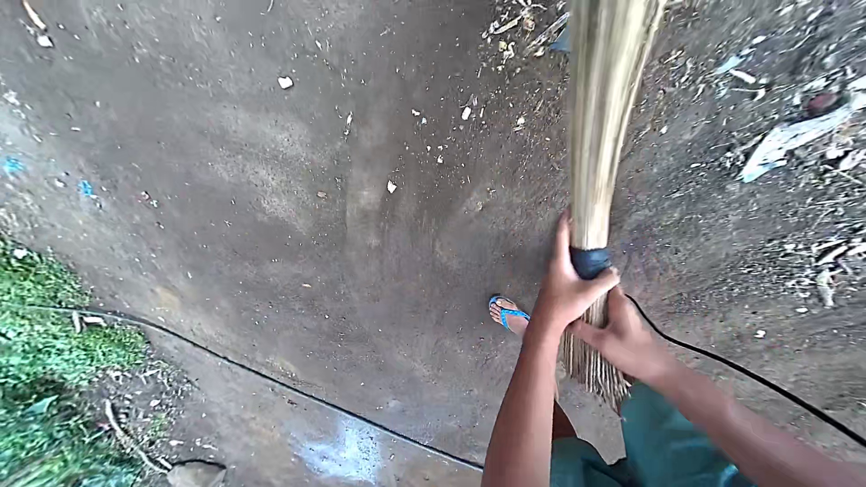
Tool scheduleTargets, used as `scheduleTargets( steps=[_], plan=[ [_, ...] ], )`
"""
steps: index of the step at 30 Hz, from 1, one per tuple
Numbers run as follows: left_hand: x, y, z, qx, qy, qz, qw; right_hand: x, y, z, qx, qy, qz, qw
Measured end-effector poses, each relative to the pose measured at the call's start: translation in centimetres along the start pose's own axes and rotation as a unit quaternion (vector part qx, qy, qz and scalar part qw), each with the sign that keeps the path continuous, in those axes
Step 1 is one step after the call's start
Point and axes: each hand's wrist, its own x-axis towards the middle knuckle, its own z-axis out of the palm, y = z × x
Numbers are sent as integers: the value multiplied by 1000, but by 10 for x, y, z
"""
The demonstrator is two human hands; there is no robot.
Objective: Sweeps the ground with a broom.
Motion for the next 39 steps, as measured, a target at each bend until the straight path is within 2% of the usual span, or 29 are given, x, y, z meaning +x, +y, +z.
scheduleTargets(
  steps=[3, 5, 7, 8, 10, 11, 13, 14, 15, 17, 19, 22, 25, 27, 30, 32, 34, 35, 37, 39],
  plan=[
    [-54, -17, 8, -75, 194, -20, 978, -12, -4, -13, -56, -170, 59, 982],
    [-78, -11, 14, -77, 320, -110, 938, -4, -7, -19, -47, -292, 101, 950],
    [-86, -7, 22, -76, 398, -186, 895, 12, -13, -27, -25, -381, 136, 914],
    [-85, -8, 27, -78, 407, -209, 886, 21, -17, -35, -22, -409, 155, 899],
    [-73, -12, 46, -64, 363, -234, 900, 28, -17, -62, 1, -407, 188, 894],
    [-62, -11, 59, -37, 309, -234, 921, 21, -13, -82, 36, -368, 206, 906],
    [-33, 3, 94, 63, 145, -205, 966, -14, -2, -125, 124, -212, 220, 944],
    [-18, 16, 116, 117, 57, -184, 974, -36, 3, -143, 155, -115, 214, 958],
    [-4, 33, 138, 167, -18, -169, 971, -55, 5, -157, 173, -24, 197, 965],
    [19, 64, 177, 212, -146, -157, 954, -80, 1, -174, 188, 104, 157, 964],
    [30, 80, 193, 194, -224, -140, 945, -90, -10, -177, 182, 166, 123, 961],
    [21, 79, 176, 111, -201, -74, 970, -89, -22, -162, 103, 156, 74, 980],
    [-28, 56, 132, 6, -61, -9, 998, -96, -21, -128, -22, 54, 42, 997],
    [-72, 36, 99, -33, 31, -21, 999, -103, -21, -101, -62, -41, 47, 996],
    [-119, 27, 67, -79, 187, -69, 977, -100, -27, -71, -35, -162, 73, 984],
    [-128, 33, 60, -54, 235, -110, 964, -94, -34, -70, 17, -209, 89, 974],
    [-113, 48, 65, 5, 209, -125, 970, -90, -43, -82, 74, -183, 111, 974],
    [-95, 60, 71, 52, 163, -127, 977, -89, -50, -91, 112, -147, 130, 974],
    [-43, 95, 92, 161, 25, -154, 975, -83, -70, -118, 181, -47, 177, 966],
    [18, 139, 127, 229, -137, -199, 943, -70, -85, -156, 232, 30, 205, 950]
  ],
)
